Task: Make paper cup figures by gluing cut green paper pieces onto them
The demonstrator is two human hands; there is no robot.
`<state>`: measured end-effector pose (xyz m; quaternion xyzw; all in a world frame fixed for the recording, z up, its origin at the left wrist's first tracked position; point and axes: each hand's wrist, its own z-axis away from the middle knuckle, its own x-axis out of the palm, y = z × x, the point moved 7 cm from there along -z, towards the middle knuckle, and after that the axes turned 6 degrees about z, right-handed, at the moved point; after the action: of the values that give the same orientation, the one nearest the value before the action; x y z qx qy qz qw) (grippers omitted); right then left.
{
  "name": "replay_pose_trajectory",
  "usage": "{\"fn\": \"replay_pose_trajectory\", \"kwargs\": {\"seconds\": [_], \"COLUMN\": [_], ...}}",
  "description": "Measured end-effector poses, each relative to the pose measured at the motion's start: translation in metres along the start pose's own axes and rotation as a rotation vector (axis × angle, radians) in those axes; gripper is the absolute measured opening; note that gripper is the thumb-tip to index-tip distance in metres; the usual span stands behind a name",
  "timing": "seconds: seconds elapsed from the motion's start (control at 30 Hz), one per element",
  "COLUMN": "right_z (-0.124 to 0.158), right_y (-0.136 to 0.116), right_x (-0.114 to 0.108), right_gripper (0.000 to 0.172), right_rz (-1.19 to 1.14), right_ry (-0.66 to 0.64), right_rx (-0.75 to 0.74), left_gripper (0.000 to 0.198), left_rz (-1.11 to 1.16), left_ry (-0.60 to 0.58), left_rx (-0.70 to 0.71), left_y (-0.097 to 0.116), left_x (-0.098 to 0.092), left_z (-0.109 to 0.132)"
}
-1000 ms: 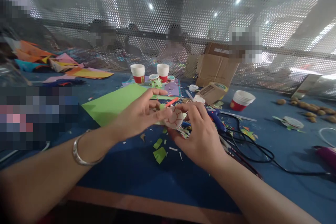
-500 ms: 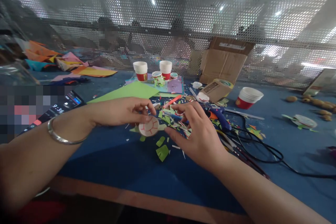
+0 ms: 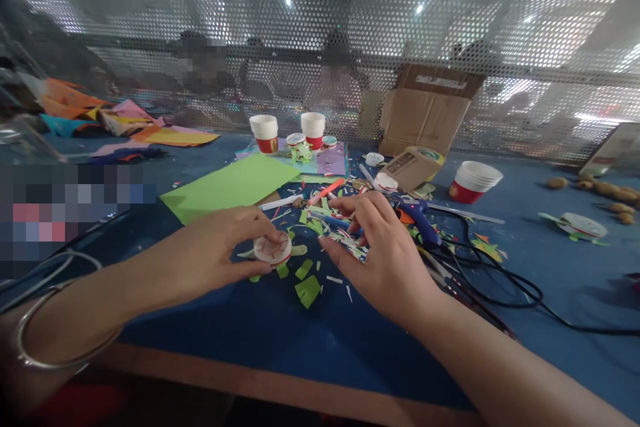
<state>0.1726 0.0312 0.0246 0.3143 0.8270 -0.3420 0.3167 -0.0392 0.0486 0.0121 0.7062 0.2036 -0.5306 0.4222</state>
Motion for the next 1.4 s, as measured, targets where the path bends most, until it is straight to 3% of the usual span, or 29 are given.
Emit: {"fn": "replay_pose_trajectory", "kwargs": {"seconds": [0.53,0.67,0.8,0.87,0.97,1.13,1.4], "right_z": [0.001,0.0,0.0,0.0,0.0,-0.001,-0.001], "right_y": [-0.001,-0.001,0.0,0.001,0.002,0.002,0.004], "right_x": [-0.004,-0.004,-0.004,-0.004,-0.005,-0.002,0.001], "right_gripper": [0.026,0.026,0.028,0.028,0.027,0.025,0.026], "right_rz": [-0.012,-0.01,-0.019,-0.027,-0.032,-0.031,-0.046], "right_ry": [0.031,0.017,0.008,0.016,0.021,-0.014,-0.04], "right_rx": [-0.019,-0.011,-0.008,-0.008,0.0,0.015,0.006], "left_gripper": [0.024,0.026,0.03,0.03,0.032,0.031,0.027], "left_rz": [0.041,0.017,-0.061,-0.108,-0.156,-0.229,-0.288], "left_ry": [-0.058,0.072,0.301,0.435,0.544,0.534,0.457], "left_rx": [-0.031,-0.025,-0.004,-0.02,-0.107,-0.199,-0.253], "left_y": [0.0,0.004,-0.006,-0.022,-0.054,-0.091,-0.114], "left_x": [0.006,-0.021,-0.069,-0.09,-0.105,-0.103,-0.081], "left_z": [0.0,-0.008,-0.043,-0.066,-0.104,-0.159,-0.219]}}
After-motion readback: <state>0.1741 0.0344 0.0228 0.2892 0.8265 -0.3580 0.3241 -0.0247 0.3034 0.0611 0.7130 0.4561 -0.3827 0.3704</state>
